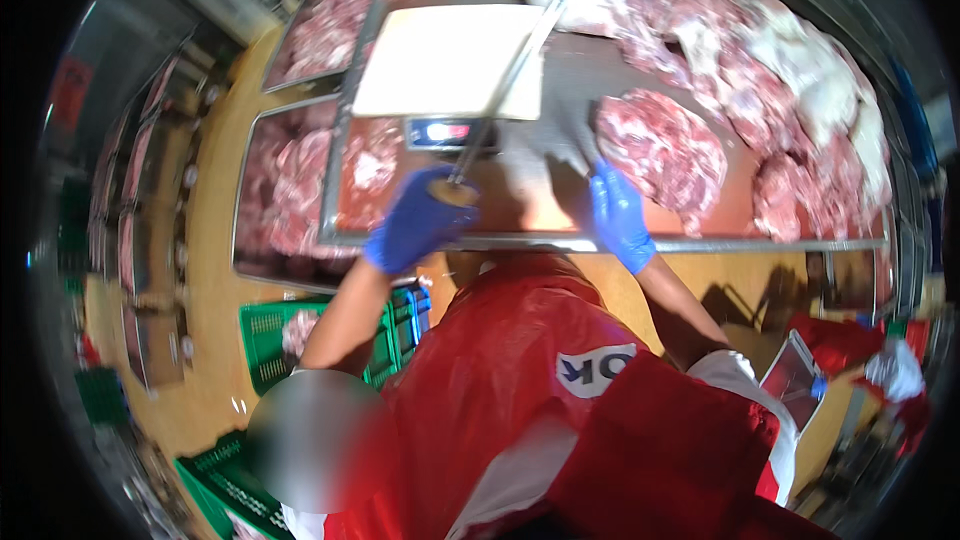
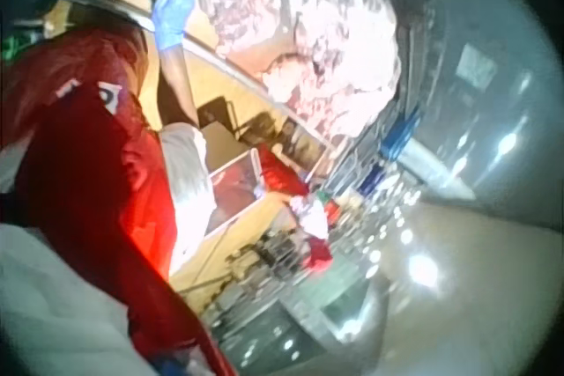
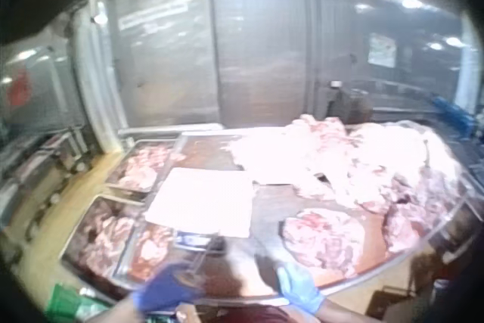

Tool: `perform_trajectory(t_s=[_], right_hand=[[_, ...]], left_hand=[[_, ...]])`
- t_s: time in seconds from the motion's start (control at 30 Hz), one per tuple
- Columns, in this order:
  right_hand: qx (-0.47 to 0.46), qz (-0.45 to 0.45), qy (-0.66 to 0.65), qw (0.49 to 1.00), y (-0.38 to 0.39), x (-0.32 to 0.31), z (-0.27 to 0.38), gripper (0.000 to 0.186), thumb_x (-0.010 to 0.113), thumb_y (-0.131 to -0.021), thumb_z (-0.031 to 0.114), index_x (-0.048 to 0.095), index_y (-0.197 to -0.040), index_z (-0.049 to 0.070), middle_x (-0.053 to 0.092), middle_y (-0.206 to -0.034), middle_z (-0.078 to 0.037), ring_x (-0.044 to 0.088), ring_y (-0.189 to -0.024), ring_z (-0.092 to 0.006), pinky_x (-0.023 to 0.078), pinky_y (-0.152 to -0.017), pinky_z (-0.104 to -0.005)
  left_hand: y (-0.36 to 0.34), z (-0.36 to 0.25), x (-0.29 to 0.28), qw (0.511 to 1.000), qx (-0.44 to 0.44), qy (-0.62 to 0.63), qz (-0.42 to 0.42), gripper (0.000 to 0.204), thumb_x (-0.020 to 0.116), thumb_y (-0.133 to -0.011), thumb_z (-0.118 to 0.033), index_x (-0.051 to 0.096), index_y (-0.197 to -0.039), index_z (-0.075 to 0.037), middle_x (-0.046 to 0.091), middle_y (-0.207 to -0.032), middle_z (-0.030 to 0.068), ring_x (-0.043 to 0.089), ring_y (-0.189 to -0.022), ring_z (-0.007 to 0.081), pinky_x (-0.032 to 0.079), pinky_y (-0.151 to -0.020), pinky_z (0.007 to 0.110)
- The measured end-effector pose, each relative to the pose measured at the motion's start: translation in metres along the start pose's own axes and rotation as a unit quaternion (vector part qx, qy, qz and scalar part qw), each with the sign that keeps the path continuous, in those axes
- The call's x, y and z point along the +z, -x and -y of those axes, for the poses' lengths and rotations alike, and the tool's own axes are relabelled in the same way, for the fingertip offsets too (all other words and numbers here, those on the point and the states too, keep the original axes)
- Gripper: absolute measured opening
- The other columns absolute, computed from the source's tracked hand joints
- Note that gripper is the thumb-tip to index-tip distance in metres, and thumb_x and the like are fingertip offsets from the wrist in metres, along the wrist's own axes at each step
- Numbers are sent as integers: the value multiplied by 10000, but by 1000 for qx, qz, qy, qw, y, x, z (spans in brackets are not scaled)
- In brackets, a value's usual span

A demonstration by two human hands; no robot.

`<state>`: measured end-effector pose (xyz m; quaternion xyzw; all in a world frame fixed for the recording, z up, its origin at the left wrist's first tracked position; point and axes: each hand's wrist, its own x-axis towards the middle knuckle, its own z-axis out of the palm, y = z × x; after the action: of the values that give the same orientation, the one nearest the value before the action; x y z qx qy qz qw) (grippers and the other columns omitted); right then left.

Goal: The person cuts large pieces of raw meat on a stainless steel table using a knife. They place cut portions onto a digital scale, trim fat and connective tissue, and transfer pieces into green plastic crates. The process is repeated continuously with multiple meat pieces.

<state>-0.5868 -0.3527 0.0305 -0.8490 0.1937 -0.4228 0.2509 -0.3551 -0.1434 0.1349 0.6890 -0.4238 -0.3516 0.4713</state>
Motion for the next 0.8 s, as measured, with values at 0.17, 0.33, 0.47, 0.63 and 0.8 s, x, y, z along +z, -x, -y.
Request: perform_trajectory(t_s=[0.17, 0.33, 0.47, 0.63, 0.8], right_hand=[[-163, 123, 7, 979, -45, -4, 76, 368, 654, -873, 55, 634, -1241, 33, 581, -938, -177, 586, -805, -309, 491, -693, -391], [27, -12, 82, 996, -60, -13, -62, 379, 541, -985, 107, 550, -1350, 7, 581, -1202, -200, 572, -1085, -308, 479, -914, -383], [-35, 31, -38, 998, -38, 25, 5, 434, 433, -1049, 121, 450, -1435, -79, 535, -1422, -234, 521, -1306, -312, 392, -1081, -407], [4, -40, 45, 998, -50, 32, -56, 497, 459, -1036, 139, 385, -1500, -22, 637, -1130, -132, 577, -897, -225, 499, -809, -358], [149, -52, -15, 987, -40, 24, -107, 462, 444, -1077, 295, 470, -1389, -45, 590, -1007, -128, 524, -792, -192, 467, -715, -349]], left_hand=[[2, -7, 49, 980, 11, 79, 185, 118, 682, -859, -97, 650, -945, -23, 598, -665, 34, 577, -551, 104, 449, -507, 256], [21, 3, 41, 971, 93, 133, 174, 93, 655, -854, -86, 627, -894, -7, 602, -657, 47, 583, -549, 117, 455, -513, 274], [26, 47, 55, 957, 243, 114, 112, 136, 688, -847, -107, 624, -800, 3, 619, -671, 61, 592, -577, 117, 465, -544, 272], [6, 51, 13, 896, 394, -186, 87, 182, 667, -844, -159, 622, -723, -31, 631, -689, 125, 631, -601, 260, 514, -595, 365], [37, 53, 8, 931, 11, -294, -214, 107, 596, -851, -159, 588, -886, -58, 626, -684, 197, 640, -636, 398, 511, -587, 500]])
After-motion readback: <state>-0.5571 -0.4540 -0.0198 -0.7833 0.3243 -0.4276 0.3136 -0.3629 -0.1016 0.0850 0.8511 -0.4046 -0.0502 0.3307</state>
